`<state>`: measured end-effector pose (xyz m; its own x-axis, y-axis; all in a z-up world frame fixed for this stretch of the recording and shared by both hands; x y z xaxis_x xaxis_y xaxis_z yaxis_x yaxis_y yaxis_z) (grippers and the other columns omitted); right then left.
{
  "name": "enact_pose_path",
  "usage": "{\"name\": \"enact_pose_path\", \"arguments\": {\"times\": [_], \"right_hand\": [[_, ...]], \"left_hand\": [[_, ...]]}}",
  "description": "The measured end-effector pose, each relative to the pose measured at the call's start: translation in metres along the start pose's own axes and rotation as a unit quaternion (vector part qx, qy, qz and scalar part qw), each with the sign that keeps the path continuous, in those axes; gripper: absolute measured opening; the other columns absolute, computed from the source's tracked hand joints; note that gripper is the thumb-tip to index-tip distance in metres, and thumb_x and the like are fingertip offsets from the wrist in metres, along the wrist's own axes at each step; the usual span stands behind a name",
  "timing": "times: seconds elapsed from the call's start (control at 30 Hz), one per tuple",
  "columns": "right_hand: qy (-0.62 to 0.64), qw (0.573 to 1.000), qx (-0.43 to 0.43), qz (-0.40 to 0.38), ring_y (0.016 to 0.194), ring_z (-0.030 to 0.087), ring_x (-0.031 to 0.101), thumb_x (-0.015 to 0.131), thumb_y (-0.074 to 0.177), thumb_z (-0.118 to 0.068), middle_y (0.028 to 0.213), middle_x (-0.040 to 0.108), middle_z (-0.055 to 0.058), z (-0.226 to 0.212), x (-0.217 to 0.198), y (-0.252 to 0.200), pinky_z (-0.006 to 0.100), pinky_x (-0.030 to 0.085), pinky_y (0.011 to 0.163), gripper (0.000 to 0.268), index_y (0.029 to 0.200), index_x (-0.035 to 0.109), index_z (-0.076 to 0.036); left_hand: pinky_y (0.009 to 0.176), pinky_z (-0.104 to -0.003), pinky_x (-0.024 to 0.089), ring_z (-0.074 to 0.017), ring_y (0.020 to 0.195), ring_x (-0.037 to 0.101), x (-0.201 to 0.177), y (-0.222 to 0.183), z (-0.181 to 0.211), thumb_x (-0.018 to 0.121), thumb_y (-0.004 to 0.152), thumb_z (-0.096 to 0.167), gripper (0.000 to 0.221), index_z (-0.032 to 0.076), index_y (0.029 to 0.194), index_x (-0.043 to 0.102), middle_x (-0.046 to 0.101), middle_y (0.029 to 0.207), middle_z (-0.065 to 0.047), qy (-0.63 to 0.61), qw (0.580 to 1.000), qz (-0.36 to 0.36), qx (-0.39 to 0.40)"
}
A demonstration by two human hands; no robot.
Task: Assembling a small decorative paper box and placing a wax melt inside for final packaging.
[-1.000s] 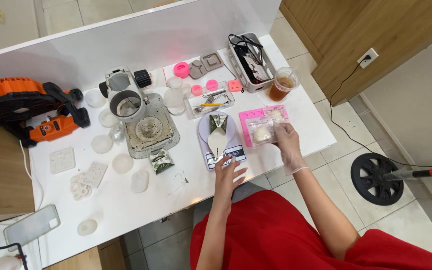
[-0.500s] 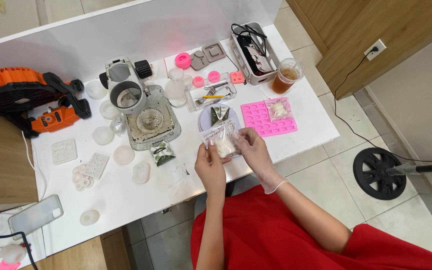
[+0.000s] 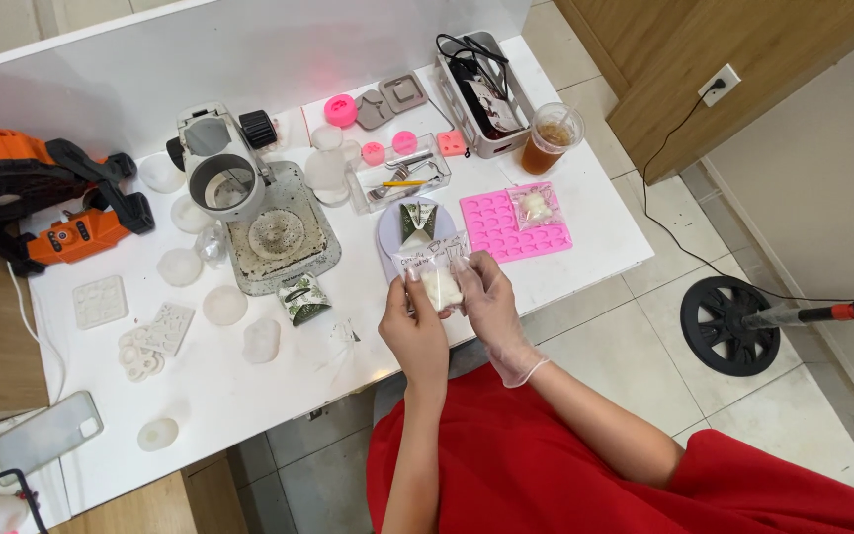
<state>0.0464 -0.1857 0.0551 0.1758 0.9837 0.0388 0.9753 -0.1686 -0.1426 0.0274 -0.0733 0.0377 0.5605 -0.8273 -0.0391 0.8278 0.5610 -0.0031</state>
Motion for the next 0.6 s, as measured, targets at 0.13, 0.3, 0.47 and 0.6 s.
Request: {"name": "enact_pose_path", "arguments": {"times": [0.13, 0.3, 0.47, 0.6], "right_hand": [[0.007, 0.999, -0.041, -0.010, 0.051, 0.014, 0.053, 0.057, 0.101, -0.018, 0.062, 0.052, 0.008, 0.043, -0.015, 0.018, 0.025, 0.045, 0.040, 0.018, 0.094, 0.064, -0.003], [-0.050, 0.981, -0.184, -0.034, 0.081, 0.018, 0.054, 0.053, 0.106, -0.021, 0.095, 0.053, 0.012, 0.025, -0.017, 0.012, 0.032, 0.052, 0.067, 0.055, 0.157, 0.036, -0.012], [-0.128, 0.956, -0.255, -0.071, 0.126, 0.038, 0.059, 0.052, 0.104, -0.017, 0.134, 0.059, 0.023, -0.005, -0.015, 0.010, 0.048, 0.051, 0.098, 0.044, 0.148, 0.051, -0.008], [-0.078, 0.969, -0.221, -0.071, 0.137, 0.038, 0.051, 0.052, 0.105, -0.018, 0.143, 0.059, 0.023, -0.021, -0.006, 0.001, 0.049, 0.043, 0.112, 0.041, 0.142, 0.057, 0.000]], "left_hand": [[0.044, -0.027, 0.064, -0.0223, 0.054, 0.071, -0.002, -0.003, 0.006, 0.050, 0.105, 0.015, 0.023, -0.001, 0.114, 0.065, 0.074, 0.087, -0.024, -0.068, 0.997, 0.002, -0.042], [0.047, -0.026, 0.064, -0.0220, 0.059, 0.070, -0.006, -0.003, 0.027, 0.042, 0.106, 0.012, 0.046, 0.011, 0.151, 0.034, 0.071, 0.096, -0.025, -0.064, 0.997, -0.018, 0.030], [0.051, -0.026, 0.063, -0.0197, 0.069, 0.071, -0.012, 0.001, 0.032, 0.040, 0.107, 0.012, 0.033, 0.009, 0.135, 0.057, 0.071, 0.100, -0.021, -0.015, 0.996, -0.058, 0.064], [0.056, -0.030, 0.065, -0.0235, 0.084, 0.072, -0.002, -0.001, 0.047, 0.039, 0.107, 0.009, 0.037, 0.007, 0.141, 0.053, 0.069, 0.120, -0.025, -0.025, 0.994, -0.062, 0.085]]}}
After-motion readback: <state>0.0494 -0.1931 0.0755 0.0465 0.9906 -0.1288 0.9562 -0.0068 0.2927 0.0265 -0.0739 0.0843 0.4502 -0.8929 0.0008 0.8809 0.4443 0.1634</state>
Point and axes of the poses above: each hand's wrist, its own y-axis towards the middle knuckle, its own x-axis out of the palm, z = x × y, the point moved 5 cm from there along y, towards the middle knuckle
